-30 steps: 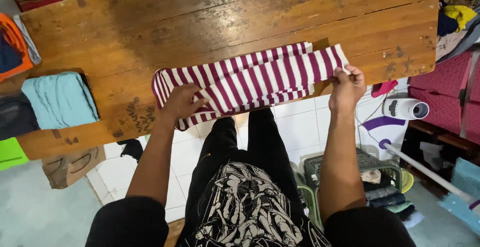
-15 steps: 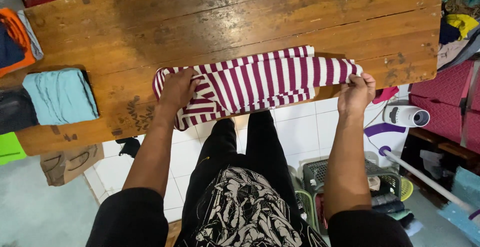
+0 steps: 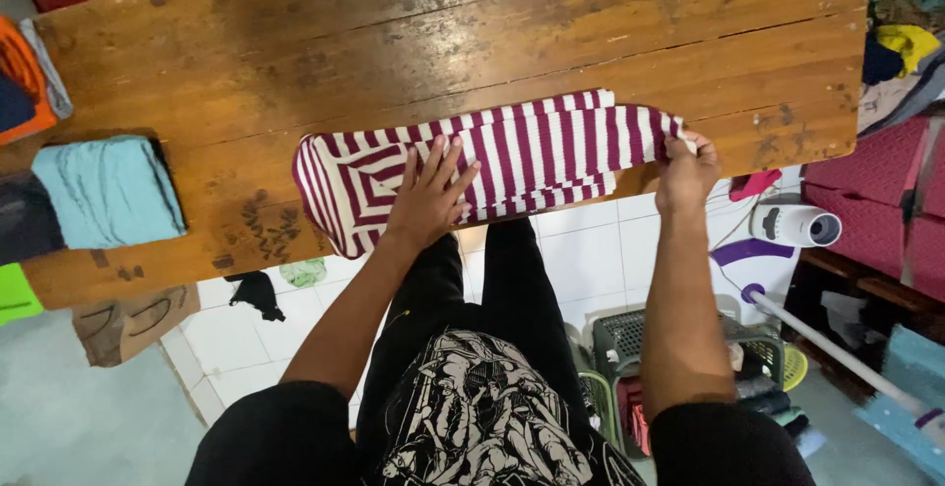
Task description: Fold t-shirts and shirts on a wooden table and place them in a storage bin.
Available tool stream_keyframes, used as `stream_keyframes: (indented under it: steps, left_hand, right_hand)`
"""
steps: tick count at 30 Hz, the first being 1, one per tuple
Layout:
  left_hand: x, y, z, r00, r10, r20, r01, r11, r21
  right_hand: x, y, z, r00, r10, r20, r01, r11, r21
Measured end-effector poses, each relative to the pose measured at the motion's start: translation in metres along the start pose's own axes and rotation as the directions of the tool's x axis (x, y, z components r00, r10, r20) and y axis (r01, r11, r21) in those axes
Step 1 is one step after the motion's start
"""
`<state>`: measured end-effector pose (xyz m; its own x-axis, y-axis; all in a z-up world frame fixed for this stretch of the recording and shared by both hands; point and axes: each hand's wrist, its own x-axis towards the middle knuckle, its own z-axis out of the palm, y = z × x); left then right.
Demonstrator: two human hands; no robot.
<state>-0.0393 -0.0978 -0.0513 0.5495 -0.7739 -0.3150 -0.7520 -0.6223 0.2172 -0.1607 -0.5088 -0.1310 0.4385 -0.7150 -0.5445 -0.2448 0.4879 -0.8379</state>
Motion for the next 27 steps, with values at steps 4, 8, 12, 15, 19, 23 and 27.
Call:
stream_keyframes:
  steps: [4,8,12,15,19,23,27]
  left_hand:
    - [0.002,0.006,0.008,0.996,-0.024,0.089,0.027,0.999,-0.026]
    - [0.002,0.008,0.010,0.987,-0.031,0.157,0.036,0.999,-0.028]
    - [0.004,0.005,0.013,0.986,-0.038,0.163,0.037,0.999,0.013]
    - [0.006,0.009,0.006,0.975,-0.053,0.215,0.048,0.998,0.030]
    - [0.008,0.008,0.007,0.968,-0.063,0.244,0.057,0.998,0.034]
    - [0.009,0.009,0.008,0.957,-0.079,0.281,0.070,0.997,0.042]
    - [0.011,0.007,0.008,0.945,-0.083,0.317,0.081,0.997,0.021]
  right_hand:
    - [-0.053,-0.002,0.029,0.901,-0.420,0.108,0.434,0.877,-0.209]
    - [-0.135,0.004,0.088,0.766,-0.355,0.535,0.585,0.729,-0.354]
    - [-0.176,0.005,0.113,0.652,-0.278,0.705,0.719,0.521,-0.460]
    - [-0.149,0.026,0.108,0.484,-0.555,0.677,0.875,0.309,-0.372]
    - [-0.137,0.008,0.119,0.601,-0.419,0.681,0.770,0.075,-0.634]
    - [-0.124,0.031,0.119,0.617,-0.361,0.699,0.722,-0.093,-0.686]
    - [-0.121,0.037,0.118,0.603,-0.403,0.689,0.709,-0.126,-0.694]
